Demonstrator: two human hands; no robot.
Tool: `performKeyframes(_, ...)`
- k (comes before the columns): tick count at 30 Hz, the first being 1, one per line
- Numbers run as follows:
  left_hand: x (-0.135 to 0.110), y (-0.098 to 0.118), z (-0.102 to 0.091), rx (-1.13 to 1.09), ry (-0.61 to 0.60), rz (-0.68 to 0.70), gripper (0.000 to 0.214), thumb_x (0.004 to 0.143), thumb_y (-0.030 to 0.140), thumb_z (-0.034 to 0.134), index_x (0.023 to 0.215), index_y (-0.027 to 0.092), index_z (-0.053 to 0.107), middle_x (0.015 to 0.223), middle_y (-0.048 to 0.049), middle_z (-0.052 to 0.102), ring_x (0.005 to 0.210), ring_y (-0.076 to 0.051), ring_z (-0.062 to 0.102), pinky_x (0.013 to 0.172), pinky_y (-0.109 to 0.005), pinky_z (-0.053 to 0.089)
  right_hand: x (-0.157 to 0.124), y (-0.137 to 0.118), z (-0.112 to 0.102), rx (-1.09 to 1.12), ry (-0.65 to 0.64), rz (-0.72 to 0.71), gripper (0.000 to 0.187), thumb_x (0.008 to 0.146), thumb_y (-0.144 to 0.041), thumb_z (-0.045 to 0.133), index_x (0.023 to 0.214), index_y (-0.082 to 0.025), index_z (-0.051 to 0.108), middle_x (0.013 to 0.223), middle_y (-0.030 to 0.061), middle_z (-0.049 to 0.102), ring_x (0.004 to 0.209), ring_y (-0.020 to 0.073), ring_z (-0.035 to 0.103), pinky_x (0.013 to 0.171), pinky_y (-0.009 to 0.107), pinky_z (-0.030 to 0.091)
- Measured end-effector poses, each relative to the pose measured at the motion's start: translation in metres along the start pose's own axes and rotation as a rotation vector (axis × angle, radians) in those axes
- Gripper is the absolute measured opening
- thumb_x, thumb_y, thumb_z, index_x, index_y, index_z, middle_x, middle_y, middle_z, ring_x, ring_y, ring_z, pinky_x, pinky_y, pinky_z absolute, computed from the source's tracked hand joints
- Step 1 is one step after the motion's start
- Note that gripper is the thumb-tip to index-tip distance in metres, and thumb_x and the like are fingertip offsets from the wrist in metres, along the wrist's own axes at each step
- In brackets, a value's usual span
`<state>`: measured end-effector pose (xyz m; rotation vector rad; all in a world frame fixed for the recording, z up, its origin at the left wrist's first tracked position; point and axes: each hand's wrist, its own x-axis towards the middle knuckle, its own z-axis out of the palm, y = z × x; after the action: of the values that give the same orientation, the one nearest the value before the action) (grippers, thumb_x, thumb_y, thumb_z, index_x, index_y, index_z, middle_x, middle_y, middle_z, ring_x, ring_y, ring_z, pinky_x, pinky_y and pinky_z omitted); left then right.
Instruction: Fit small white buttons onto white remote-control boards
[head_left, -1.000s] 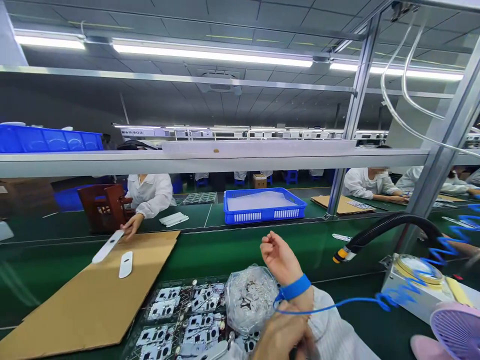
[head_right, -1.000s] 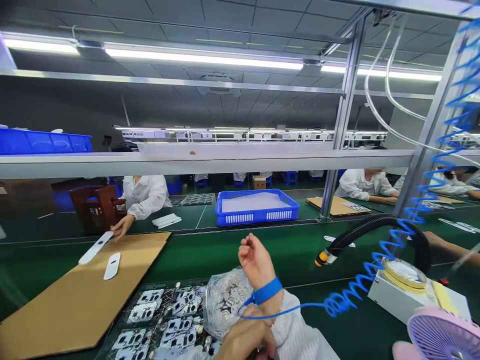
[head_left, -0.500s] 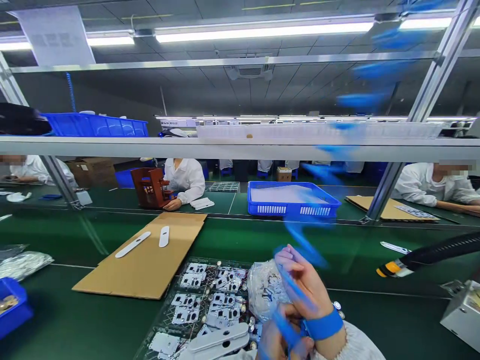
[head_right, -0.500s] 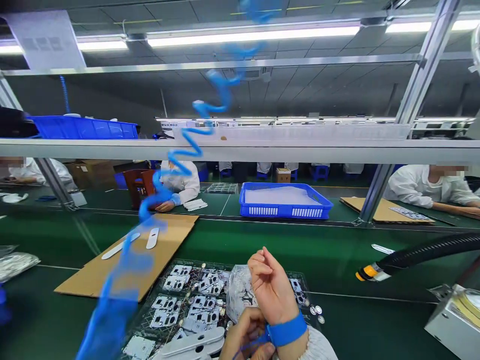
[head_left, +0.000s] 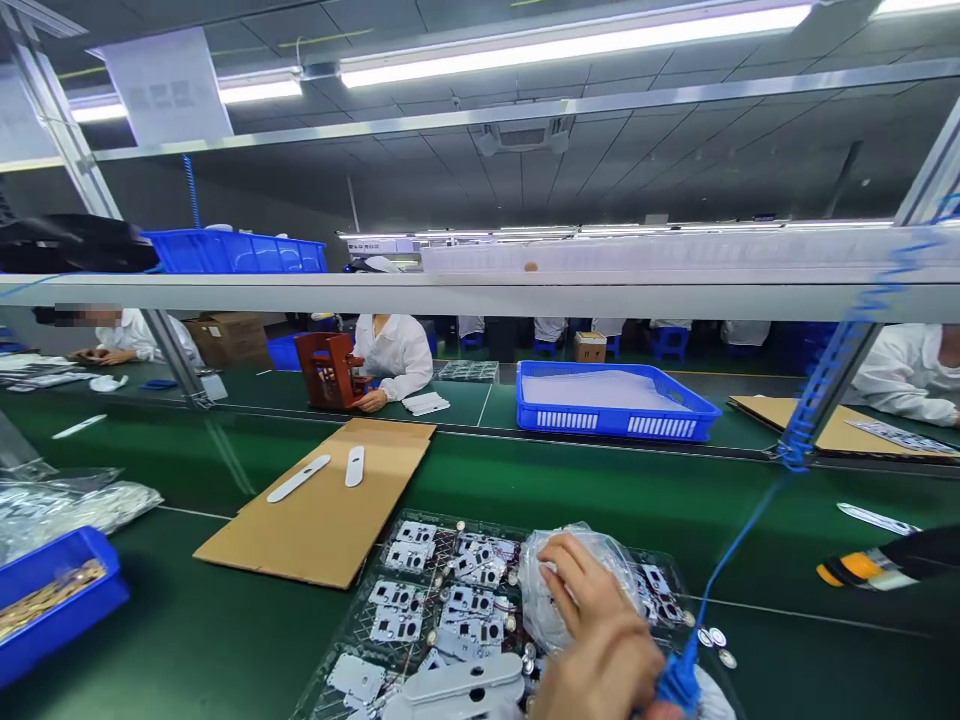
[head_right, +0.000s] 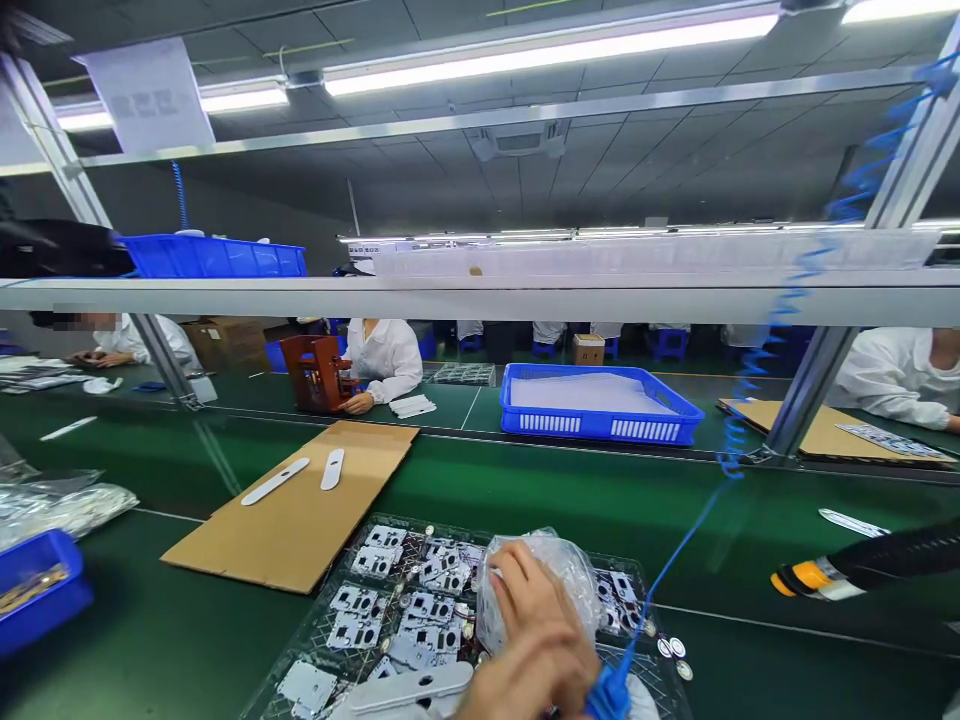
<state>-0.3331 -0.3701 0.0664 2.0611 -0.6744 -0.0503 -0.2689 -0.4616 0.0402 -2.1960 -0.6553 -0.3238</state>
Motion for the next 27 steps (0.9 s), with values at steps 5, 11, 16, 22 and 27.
performKeyframes(5, -0.003, -0.048, -0.123, 0.198, 0.307, -0.285, 0.027, 0.086, 0.039, 0.037, 0.094, 0.023, 0.057, 0.096, -0.0025, 0.064, 0.088, -0.014, 0.058, 0.079, -0.024, 0.043, -0.009, 0.029, -0.028, -0.014, 0.143, 0.082, 0.016, 0.090, -0.030, 0.040, 0.091, -0.023, 0.054, 0.091, 0.0066, 0.057, 0.082, 0.0189, 0.055, 0.073, 0.031, 0.042)
performKeyframes(11, -0.027, -0.108, -0.158, 0.257, 0.082, -0.466, 0.020, 0.078, 0.031, 0.047, 0.075, 0.019, 0.062, 0.074, -0.0005, 0.062, 0.068, -0.014, 0.052, 0.063, -0.023, 0.037, -0.021, 0.059, -0.037, -0.095, 0.058, 0.232, 0.022, 0.091, -0.034, 0.037, 0.088, -0.023, 0.055, 0.084, 0.0041, 0.057, 0.072, 0.0164, 0.053, 0.065, 0.030, 0.040)
performKeyframes(16, -0.036, -0.097, -0.115, 0.271, -0.333, -0.550, 0.025, 0.060, 0.013, 0.055, 0.080, 0.021, 0.066, 0.096, -0.0038, 0.061, 0.096, -0.021, 0.053, 0.081, -0.029, 0.039, -0.013, 0.077, -0.022, -0.144, -0.188, 0.266, 0.020, 0.088, -0.026, 0.041, 0.085, -0.022, 0.060, 0.082, 0.0031, 0.059, 0.074, 0.0172, 0.055, 0.066, 0.030, 0.041)
performKeyframes(22, -0.028, -0.084, -0.108, 0.345, -0.404, -0.569, 0.028, 0.062, 0.008, 0.048, 0.085, 0.017, 0.061, 0.106, -0.0088, 0.055, 0.105, -0.023, 0.048, 0.092, -0.035, 0.035, -0.007, 0.071, 0.020, -0.403, -0.229, 0.268, 0.015, 0.076, -0.014, 0.053, 0.085, -0.021, 0.063, 0.097, 0.0066, 0.057, 0.090, 0.0239, 0.055, 0.073, 0.034, 0.041)
performKeyframes(27, -0.035, -0.075, -0.117, 0.209, -0.144, -0.476, 0.013, 0.080, 0.027, 0.041, 0.078, 0.020, 0.052, 0.093, -0.0032, 0.055, 0.088, -0.016, 0.051, 0.080, -0.028, 0.040, -0.003, 0.066, 0.022, -0.195, -0.083, 0.279, 0.017, 0.080, -0.017, 0.048, 0.079, -0.020, 0.065, 0.087, 0.0053, 0.058, 0.082, 0.0196, 0.055, 0.070, 0.031, 0.041)
